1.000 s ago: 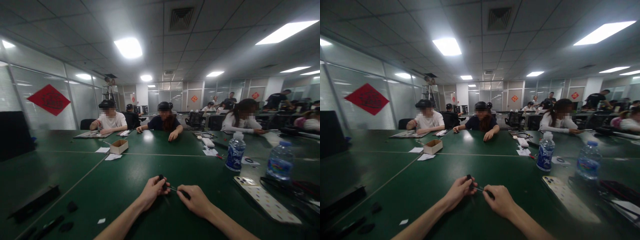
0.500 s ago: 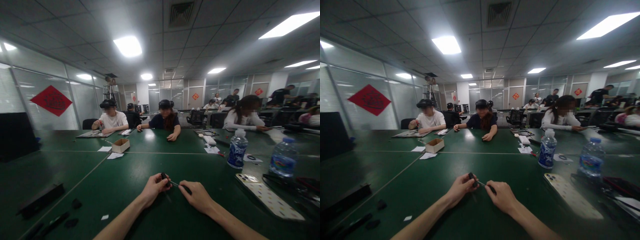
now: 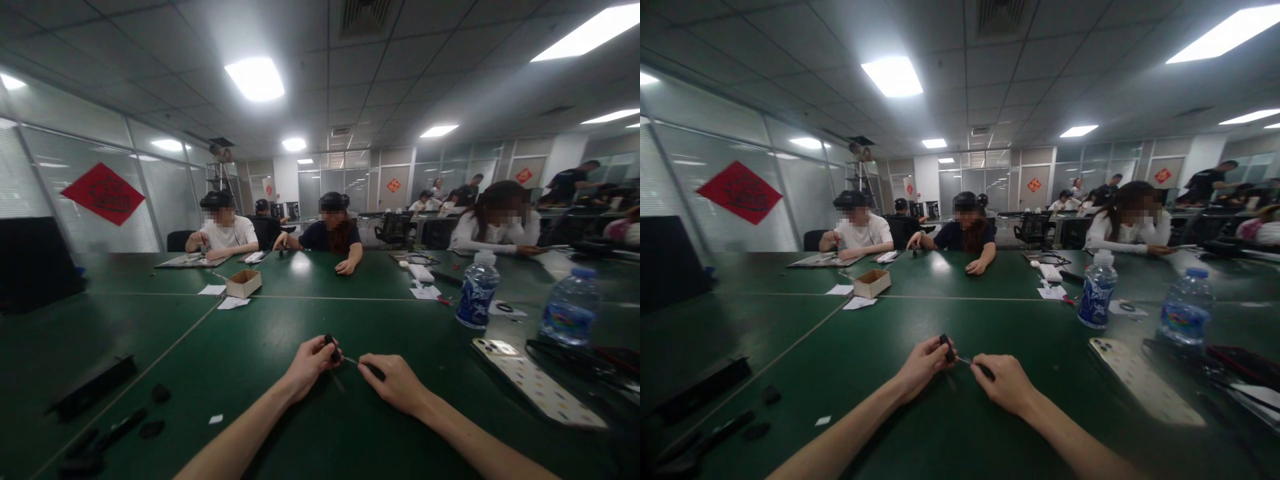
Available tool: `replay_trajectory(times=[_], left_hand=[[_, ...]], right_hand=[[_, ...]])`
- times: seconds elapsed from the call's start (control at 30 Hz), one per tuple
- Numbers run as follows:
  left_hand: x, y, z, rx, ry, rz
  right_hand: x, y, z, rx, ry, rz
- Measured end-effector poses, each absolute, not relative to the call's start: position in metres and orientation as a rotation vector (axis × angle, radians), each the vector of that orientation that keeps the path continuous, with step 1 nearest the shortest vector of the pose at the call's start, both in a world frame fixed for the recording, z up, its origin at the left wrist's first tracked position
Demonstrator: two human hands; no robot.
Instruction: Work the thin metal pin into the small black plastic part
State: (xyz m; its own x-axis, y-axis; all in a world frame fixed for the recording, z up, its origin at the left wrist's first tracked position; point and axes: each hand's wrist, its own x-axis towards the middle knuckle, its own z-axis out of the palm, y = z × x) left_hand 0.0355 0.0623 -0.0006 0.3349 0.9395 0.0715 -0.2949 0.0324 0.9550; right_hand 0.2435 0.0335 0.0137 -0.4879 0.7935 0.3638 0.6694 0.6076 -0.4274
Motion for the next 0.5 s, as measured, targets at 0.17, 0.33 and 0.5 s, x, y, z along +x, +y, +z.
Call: replay_trajectory(times=[0.17,0.33,0.5], left_hand=[[0.0357,0.0619,0.0005,1.183,0.741,1.100],[0.0368,0.0597,0.0035,1.187,0.748,1.086],[0.0378,0.0562,0.0049,1.255,0.754,1.021]], right_hand=[[0.2445,0.0335,0.0104,-1.140,-2.294,0.269],[0.2460,0.0363,0.0079,-1.106,-2.225,0.293],[0.2468,0.0376,0.0090,-1.161,-2.091,0.301]])
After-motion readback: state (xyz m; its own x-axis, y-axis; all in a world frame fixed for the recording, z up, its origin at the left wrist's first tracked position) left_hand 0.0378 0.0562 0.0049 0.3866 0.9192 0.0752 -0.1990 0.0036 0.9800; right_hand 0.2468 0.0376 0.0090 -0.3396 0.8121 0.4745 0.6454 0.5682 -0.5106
